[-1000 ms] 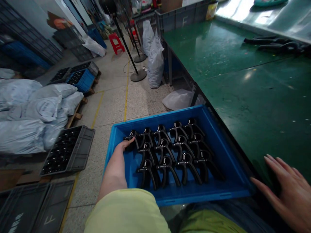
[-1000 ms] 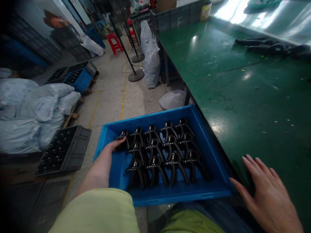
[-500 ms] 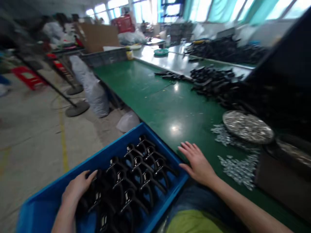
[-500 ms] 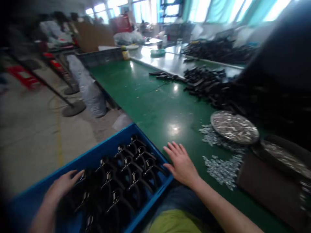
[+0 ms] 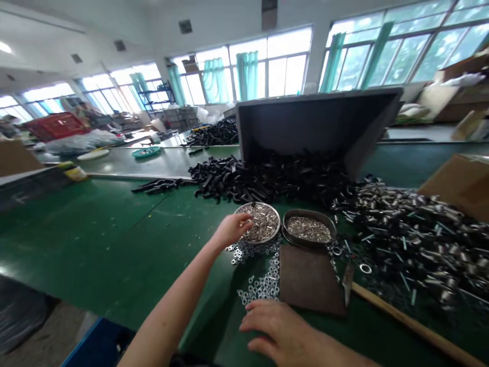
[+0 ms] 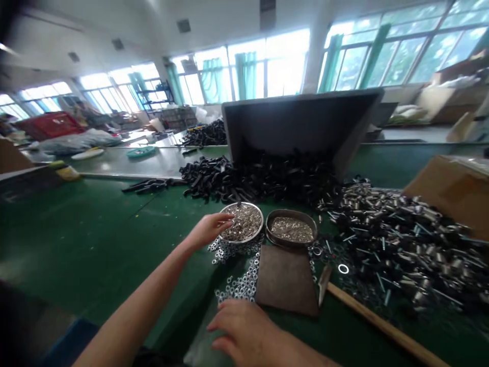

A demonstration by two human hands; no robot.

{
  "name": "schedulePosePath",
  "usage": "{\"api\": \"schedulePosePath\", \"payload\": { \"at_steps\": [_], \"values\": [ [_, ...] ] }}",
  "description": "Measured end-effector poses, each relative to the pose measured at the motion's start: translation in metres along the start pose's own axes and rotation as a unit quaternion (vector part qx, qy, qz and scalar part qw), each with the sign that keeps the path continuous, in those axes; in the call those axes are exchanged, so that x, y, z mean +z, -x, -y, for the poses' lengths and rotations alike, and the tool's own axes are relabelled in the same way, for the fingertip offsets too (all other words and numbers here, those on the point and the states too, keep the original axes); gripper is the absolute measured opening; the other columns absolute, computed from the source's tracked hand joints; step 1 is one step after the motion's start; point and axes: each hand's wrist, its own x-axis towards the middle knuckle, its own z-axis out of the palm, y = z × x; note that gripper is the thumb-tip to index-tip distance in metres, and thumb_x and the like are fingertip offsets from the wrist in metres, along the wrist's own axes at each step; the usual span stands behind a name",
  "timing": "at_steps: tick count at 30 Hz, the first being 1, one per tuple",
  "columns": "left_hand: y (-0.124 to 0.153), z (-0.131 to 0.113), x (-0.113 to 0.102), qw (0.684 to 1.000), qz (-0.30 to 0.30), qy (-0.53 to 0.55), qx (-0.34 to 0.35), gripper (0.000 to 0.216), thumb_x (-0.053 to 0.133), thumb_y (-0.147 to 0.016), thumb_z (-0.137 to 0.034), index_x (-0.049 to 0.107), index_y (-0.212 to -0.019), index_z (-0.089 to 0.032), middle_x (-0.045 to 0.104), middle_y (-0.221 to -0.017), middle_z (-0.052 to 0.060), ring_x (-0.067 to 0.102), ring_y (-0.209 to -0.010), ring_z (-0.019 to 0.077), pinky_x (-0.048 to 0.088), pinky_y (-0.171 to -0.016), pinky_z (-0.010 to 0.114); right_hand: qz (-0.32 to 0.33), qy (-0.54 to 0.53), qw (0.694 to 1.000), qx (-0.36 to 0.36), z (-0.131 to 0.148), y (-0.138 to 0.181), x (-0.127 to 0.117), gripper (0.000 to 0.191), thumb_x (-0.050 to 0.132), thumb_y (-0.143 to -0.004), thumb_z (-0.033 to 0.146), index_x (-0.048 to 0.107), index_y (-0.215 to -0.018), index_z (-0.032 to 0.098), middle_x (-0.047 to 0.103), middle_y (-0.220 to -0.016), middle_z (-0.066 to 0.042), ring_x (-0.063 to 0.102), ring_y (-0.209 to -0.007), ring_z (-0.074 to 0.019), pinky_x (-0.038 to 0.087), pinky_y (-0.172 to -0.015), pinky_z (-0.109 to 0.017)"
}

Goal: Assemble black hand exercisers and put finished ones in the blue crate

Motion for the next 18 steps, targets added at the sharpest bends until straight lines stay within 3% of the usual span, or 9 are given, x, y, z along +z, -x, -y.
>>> {"api": "schedulePosePath", "payload": {
  "at_steps": [4,8,10,13,16,18],
  "values": [
    [-0.122,-0.038,0.065,0.994,0.049,-0.084,0.045,0.030,0.057,-0.082,-0.025,0.066,-0.110,-0.021,0.067,-0.112,0.006,0.060,-0.105,0.0217,0.044,-0.093,0.028,-0.069,0.013,0.991,0.114,-0.027,0.043,-0.064,0.028,0.052,-0.087,0.029,0.065,-0.111,0.023,0.067,-0.112,-0.005,0.058,-0.107,-0.0193,0.042,-0.096,-0.033],
    [-0.199,-0.052,0.123,0.990,0.048,-0.126,0.040,0.050,0.060,-0.078,-0.015,0.052,-0.128,-0.019,0.051,-0.133,0.011,0.050,-0.120,0.0228,0.039,-0.100,0.030,-0.132,0.019,0.970,0.204,-0.057,0.078,-0.108,0.029,0.049,-0.088,0.029,0.066,-0.110,0.023,0.068,-0.110,-0.005,0.060,-0.104,-0.0200,0.044,-0.093,-0.035],
    [-0.219,-0.053,0.143,0.988,0.050,-0.148,0.022,0.054,0.062,-0.077,-0.017,0.049,-0.130,-0.018,0.046,-0.136,0.015,0.051,-0.118,0.0250,0.041,-0.098,0.033,-0.162,0.019,0.962,0.220,-0.070,0.093,-0.127,0.029,0.047,-0.089,0.031,0.067,-0.109,0.023,0.068,-0.109,-0.004,0.061,-0.102,-0.0201,0.045,-0.091,-0.035],
    [-0.231,-0.050,0.160,0.981,0.049,-0.186,0.000,0.042,0.063,-0.077,-0.022,0.057,-0.118,-0.017,0.049,-0.129,0.017,0.053,-0.114,0.0288,0.043,-0.093,0.036,-0.228,0.038,0.944,0.236,-0.093,0.114,-0.157,0.028,0.046,-0.089,0.032,0.068,-0.105,0.024,0.070,-0.107,-0.004,0.063,-0.098,-0.0198,0.048,-0.087,-0.034],
    [-0.228,-0.049,0.162,0.973,0.049,-0.224,0.007,0.029,0.061,-0.077,-0.020,0.063,-0.105,-0.017,0.051,-0.123,0.017,0.050,-0.114,0.0321,0.043,-0.091,0.040,-0.290,0.101,0.914,0.265,-0.126,0.127,-0.187,0.028,0.045,-0.089,0.031,0.068,-0.102,0.025,0.071,-0.103,-0.002,0.065,-0.093,-0.0195,0.049,-0.084,-0.034],
    [-0.223,-0.050,0.159,0.968,0.056,-0.243,0.020,0.024,0.060,-0.075,-0.017,0.065,-0.099,-0.017,0.053,-0.120,0.018,0.050,-0.114,0.0335,0.042,-0.091,0.042,-0.298,0.175,0.892,0.290,-0.153,0.128,-0.205,0.028,0.043,-0.089,0.029,0.068,-0.101,0.023,0.071,-0.101,-0.002,0.066,-0.091,-0.0187,0.049,-0.083,-0.034]
  ]
}}
